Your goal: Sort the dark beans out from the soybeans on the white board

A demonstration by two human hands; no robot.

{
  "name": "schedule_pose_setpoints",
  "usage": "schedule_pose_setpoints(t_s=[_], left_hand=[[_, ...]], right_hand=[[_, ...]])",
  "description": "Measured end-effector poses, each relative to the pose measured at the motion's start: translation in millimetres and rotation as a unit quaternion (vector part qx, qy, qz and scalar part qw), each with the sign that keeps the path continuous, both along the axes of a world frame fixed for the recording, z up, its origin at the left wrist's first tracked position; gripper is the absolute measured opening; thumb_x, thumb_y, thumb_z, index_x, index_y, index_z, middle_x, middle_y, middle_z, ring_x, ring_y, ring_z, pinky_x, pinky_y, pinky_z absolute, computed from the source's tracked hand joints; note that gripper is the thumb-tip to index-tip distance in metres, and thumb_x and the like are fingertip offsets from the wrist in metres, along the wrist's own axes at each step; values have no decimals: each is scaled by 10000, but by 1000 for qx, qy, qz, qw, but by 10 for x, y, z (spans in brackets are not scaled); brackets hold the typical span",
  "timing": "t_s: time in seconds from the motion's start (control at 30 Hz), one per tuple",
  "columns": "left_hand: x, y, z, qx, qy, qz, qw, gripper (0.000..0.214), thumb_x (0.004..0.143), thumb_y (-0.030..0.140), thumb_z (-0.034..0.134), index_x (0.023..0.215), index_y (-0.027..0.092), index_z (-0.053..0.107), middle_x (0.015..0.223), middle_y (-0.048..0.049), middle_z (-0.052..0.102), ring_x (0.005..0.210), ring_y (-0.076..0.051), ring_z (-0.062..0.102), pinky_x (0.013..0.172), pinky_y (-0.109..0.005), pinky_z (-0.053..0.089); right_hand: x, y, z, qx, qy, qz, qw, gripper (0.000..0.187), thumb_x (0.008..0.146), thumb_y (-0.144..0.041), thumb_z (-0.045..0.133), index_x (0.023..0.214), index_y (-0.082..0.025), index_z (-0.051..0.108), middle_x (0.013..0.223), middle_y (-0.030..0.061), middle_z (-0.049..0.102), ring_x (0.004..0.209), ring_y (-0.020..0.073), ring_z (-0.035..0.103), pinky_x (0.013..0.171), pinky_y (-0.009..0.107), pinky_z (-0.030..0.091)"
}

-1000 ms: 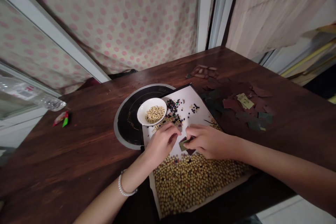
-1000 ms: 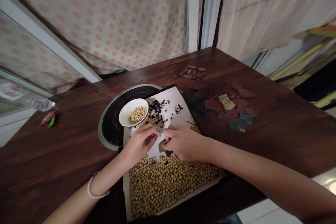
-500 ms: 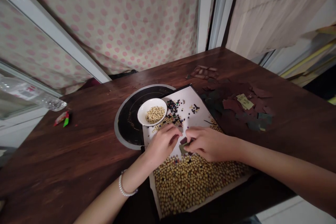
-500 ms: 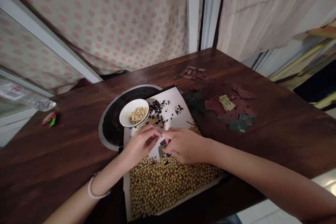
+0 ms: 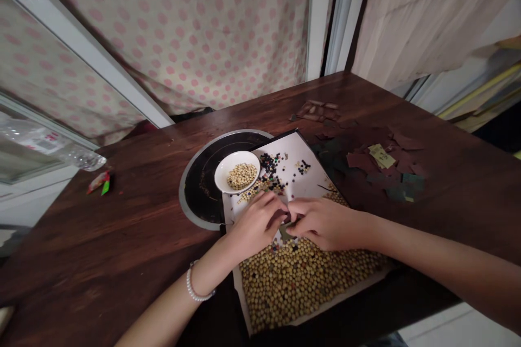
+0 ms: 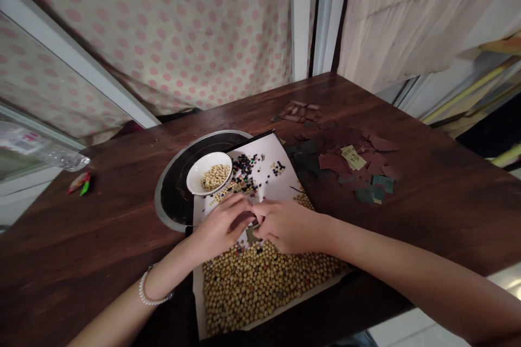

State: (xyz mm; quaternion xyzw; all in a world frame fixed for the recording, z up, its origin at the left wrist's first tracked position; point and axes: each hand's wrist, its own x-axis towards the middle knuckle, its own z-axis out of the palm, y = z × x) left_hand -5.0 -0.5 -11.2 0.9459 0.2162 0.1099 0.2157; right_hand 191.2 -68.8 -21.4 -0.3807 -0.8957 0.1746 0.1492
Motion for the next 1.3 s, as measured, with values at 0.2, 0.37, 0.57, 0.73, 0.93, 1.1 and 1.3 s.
schedule_pose_setpoints(t_s=[0.2, 0.37, 0.57, 0.73, 0.93, 1.1, 1.3], left_hand=[[-8, 4, -13, 1, 4, -4, 1000, 88, 864, 160, 497, 891, 196, 572, 902, -43, 552, 921, -230, 527, 839, -424, 461], [-13, 19, -22, 3, 2, -11, 1000, 137, 885, 143, 461, 916, 199, 582, 913, -43, 542, 924, -223, 522, 854, -432, 457], [-16, 21, -18, 2, 3, -14, 1000, 169, 905, 138, 431, 929, 200, 586, 925, -48, 538, 926, -226, 514, 834, -422, 471], [-24, 17, -10, 3, 2, -25, 1000, 277, 886, 60, 395, 1027, 211, 579, 978, -56, 546, 954, -231, 517, 842, -429, 476], [-37, 21, -26, -9, 16, -30, 999, 354, 861, 24, 391, 1058, 231, 600, 980, -57, 536, 965, -237, 510, 837, -431, 475], [-34, 18, -27, -12, 13, -29, 999, 342, 877, 49, 395, 1076, 232, 605, 965, -57, 533, 961, -239, 510, 837, -440, 472], [-26, 16, -28, -8, -1, -27, 1000, 345, 865, 48, 414, 1049, 241, 634, 958, -56, 552, 959, -237, 530, 824, -422, 489]], right_hand=[[6, -5, 4, -7, 10, -9, 1000, 227, 845, -103, 495, 882, -177, 707, 891, 79, 553, 827, 186, 512, 712, 299, 372], [14, 5, 9, -7, -1, -31, 999, 226, 838, -95, 490, 865, -173, 701, 893, 77, 546, 819, 186, 511, 717, 306, 371], [-4, -6, 14, -15, 13, -29, 999, 228, 836, -97, 487, 844, -177, 701, 872, 70, 529, 797, 179, 502, 698, 298, 363], [-21, -14, 29, -33, 20, -49, 998, 241, 839, -100, 476, 790, -174, 701, 867, 72, 522, 793, 175, 497, 692, 297, 357], [-19, -14, 39, -39, 29, -41, 998, 219, 829, -97, 496, 797, -174, 699, 869, 66, 519, 798, 171, 494, 697, 292, 359], [-14, -13, 47, -39, 28, -38, 998, 223, 834, -102, 489, 763, -167, 690, 846, 63, 513, 788, 168, 490, 690, 288, 357], [-16, -14, 25, -34, 27, -41, 998, 240, 827, -91, 475, 816, -170, 702, 868, 75, 529, 813, 176, 495, 710, 294, 356]])
